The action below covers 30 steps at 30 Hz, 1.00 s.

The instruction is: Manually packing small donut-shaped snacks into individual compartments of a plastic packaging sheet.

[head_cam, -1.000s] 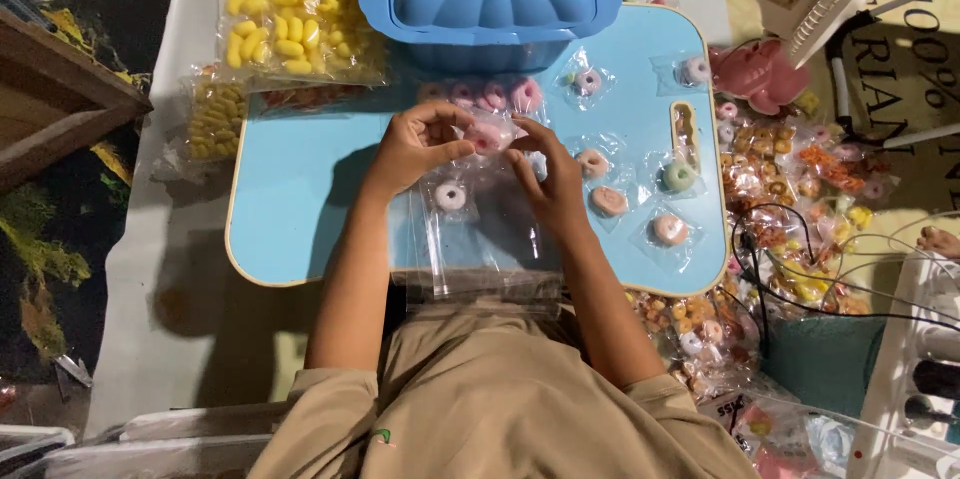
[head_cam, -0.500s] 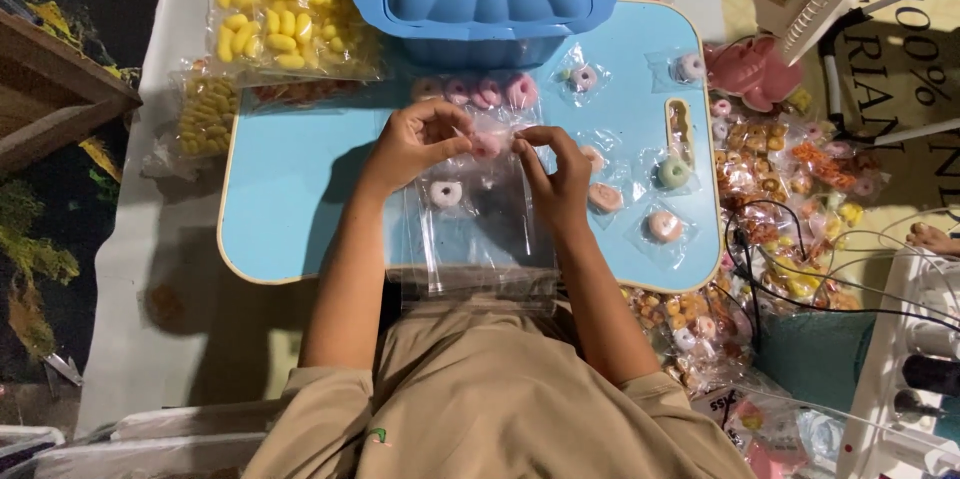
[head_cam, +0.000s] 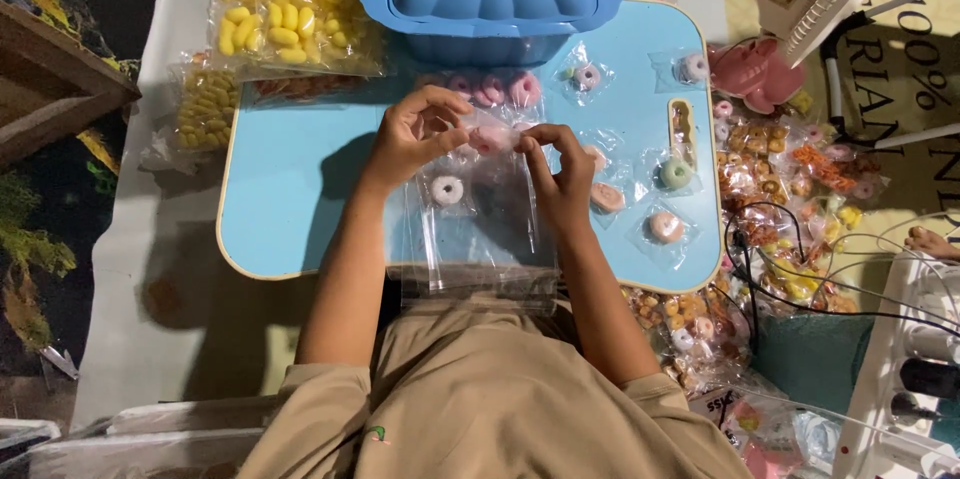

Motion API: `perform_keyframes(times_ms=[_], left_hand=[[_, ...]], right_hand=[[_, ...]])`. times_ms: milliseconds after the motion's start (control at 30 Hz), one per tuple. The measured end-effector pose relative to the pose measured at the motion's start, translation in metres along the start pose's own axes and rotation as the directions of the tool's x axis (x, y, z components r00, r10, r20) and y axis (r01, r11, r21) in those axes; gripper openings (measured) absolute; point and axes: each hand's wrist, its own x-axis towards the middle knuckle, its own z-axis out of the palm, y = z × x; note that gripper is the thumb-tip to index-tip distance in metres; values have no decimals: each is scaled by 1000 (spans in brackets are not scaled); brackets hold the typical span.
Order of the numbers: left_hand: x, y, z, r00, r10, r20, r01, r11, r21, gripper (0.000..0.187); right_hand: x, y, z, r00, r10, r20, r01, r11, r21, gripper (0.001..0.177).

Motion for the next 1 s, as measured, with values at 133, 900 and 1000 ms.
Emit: perform_keyframes(times_ms=[133,900,1000], left_hand=[[1,-4,2,1000,3,14,-3,1000,3,18],[0,8,7,988,139,64,-153,882,447,36],[-1,28,17,1000,24,1,-23,932,363,33]], right_hand=[[0,0,0,1000,-9,3,9,1000,-9,6],[-2,0,-3,995,-79,-64,78,997,-5,38],[1,-1,-4,995,-77,-59,77,997,3,35]])
